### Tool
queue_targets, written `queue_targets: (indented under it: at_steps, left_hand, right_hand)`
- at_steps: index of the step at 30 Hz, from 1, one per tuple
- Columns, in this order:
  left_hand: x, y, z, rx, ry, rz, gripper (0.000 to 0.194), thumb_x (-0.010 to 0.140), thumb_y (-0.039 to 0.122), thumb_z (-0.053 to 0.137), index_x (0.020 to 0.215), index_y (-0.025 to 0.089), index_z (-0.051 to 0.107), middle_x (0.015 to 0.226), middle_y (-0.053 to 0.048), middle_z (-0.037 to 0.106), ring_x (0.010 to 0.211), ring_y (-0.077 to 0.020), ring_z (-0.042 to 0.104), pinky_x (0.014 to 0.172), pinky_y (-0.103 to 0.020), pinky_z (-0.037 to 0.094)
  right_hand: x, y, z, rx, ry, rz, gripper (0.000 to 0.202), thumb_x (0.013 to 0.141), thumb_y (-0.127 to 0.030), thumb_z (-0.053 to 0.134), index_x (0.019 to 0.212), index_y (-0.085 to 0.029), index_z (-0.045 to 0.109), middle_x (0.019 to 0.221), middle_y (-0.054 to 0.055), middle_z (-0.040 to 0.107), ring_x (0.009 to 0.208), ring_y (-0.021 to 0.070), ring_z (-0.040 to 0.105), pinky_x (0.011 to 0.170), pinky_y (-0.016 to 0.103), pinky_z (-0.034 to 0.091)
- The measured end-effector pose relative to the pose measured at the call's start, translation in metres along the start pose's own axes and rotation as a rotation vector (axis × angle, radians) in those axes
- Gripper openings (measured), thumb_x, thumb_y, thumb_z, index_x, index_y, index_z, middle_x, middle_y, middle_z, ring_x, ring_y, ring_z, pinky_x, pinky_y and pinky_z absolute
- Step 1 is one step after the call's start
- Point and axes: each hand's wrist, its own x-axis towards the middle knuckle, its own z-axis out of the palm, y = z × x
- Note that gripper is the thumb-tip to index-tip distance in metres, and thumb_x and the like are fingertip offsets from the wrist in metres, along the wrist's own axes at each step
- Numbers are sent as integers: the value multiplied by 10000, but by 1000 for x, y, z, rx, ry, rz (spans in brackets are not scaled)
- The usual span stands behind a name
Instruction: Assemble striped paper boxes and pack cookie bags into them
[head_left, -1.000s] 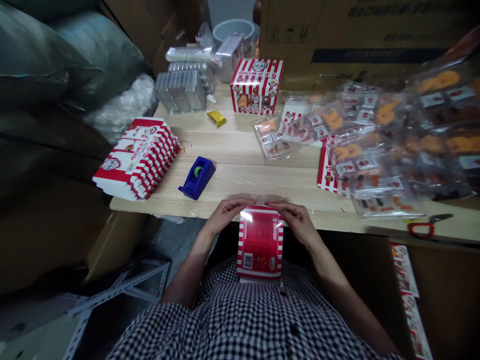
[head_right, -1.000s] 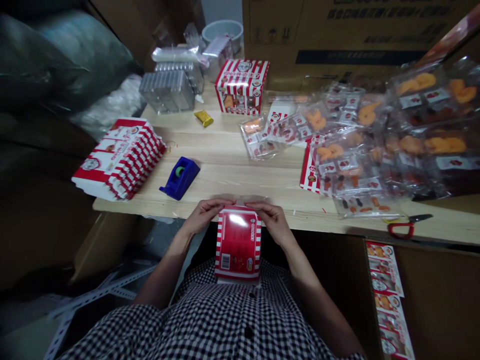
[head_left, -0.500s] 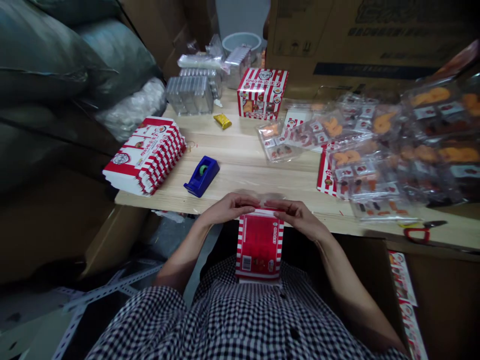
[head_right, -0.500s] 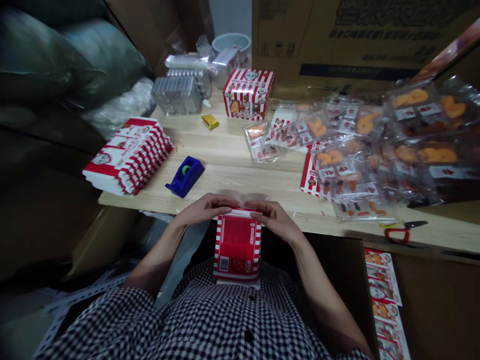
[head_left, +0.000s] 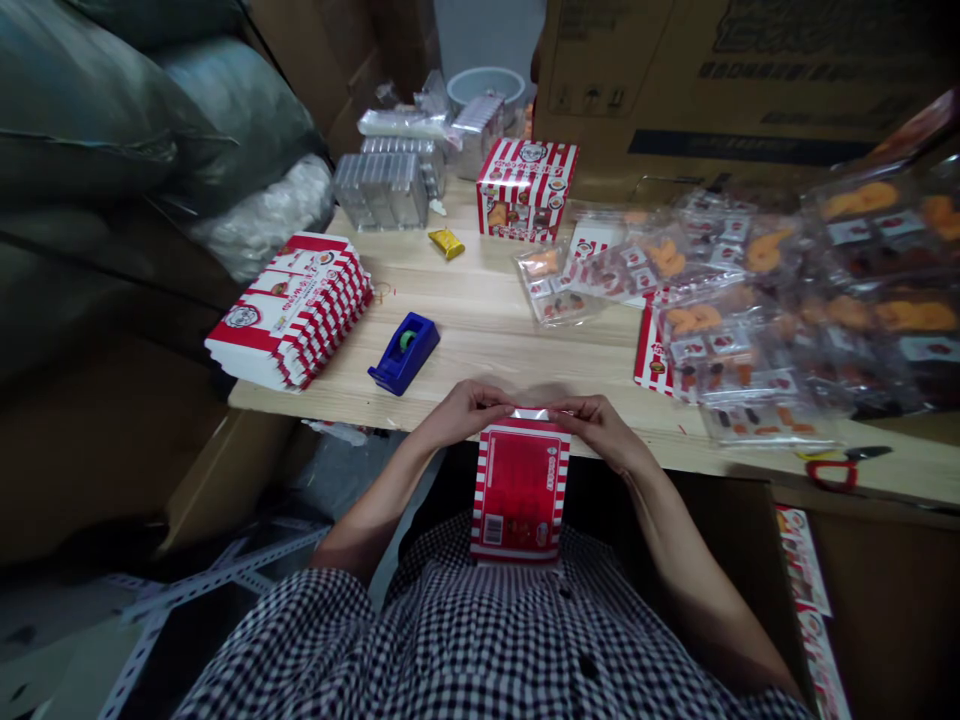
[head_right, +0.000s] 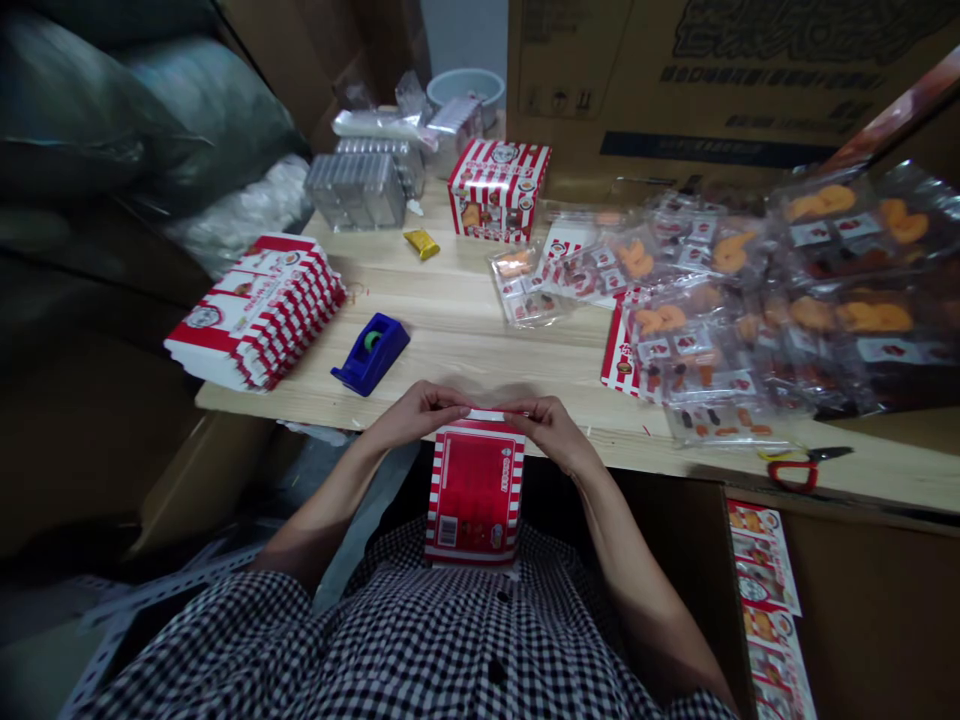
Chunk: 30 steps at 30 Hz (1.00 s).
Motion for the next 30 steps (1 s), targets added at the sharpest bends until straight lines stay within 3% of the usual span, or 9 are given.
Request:
queue_targets:
  at_steps: [6, 11, 15, 19, 23, 30]
  left_hand:
    - [-14, 1, -3, 4, -52, -30, 293, 869, 369, 673, 1066, 177, 776, 974, -90, 779, 826, -195, 691, 722, -285, 519]
    - [-30, 4, -2, 32, -80, 31, 324, 932, 378, 587, 1198, 252, 722, 1155, -64, 747, 1067, -243, 681, 932, -372, 524]
    - [-45, 8, -1, 47, -73, 85, 375, 915, 333, 626, 1285, 289, 662, 1320, -65, 670, 1243, -249, 604, 1077, -421, 448]
    - [-54, 8, 3, -15, -25, 55, 319, 904, 307, 646, 1213, 266, 708, 1303, -70, 681, 1221, -247, 625, 1086, -427, 446]
    - [-55, 9, 7, -152, 107, 2, 319, 867, 295, 696, 1171, 205, 732, 1231, -93, 717, 1135, -253, 675, 1016, -405, 505]
    - [-55, 36, 9, -66, 247, 195, 185, 877, 258, 689, 1035, 260, 786, 1169, -66, 744, 1109, -233, 687, 1007, -399, 520]
  right_hand:
    - [-17, -3, 5, -173, -147, -97, 377, 940, -458, 591, 1271, -297, 675, 1278, 30, 701, 1188, 250, 643, 1072, 454, 462]
    - [-34, 0, 15, -359, -24, -225, 391, 959, -365, 584, 1347, -324, 612, 1370, 33, 639, 1282, 264, 582, 1113, 492, 432]
    - [-45, 1, 25, -437, 21, -300, 371, 996, -322, 514, 1356, -350, 600, 1451, 10, 567, 1388, 247, 477, 1194, 517, 320]
    - [-54, 2, 30, -422, 6, -327, 361, 1004, -295, 500, 1341, -369, 610, 1431, 6, 587, 1370, 239, 499, 1183, 514, 344]
    - [-61, -4, 30, -363, 116, -386, 311, 982, -275, 551, 1253, -353, 681, 1328, 28, 666, 1259, 240, 599, 1097, 475, 463]
    - [-66, -28, 39, -403, 251, -491, 267, 956, -242, 587, 1149, -350, 735, 1345, 40, 641, 1231, 261, 604, 1049, 484, 488]
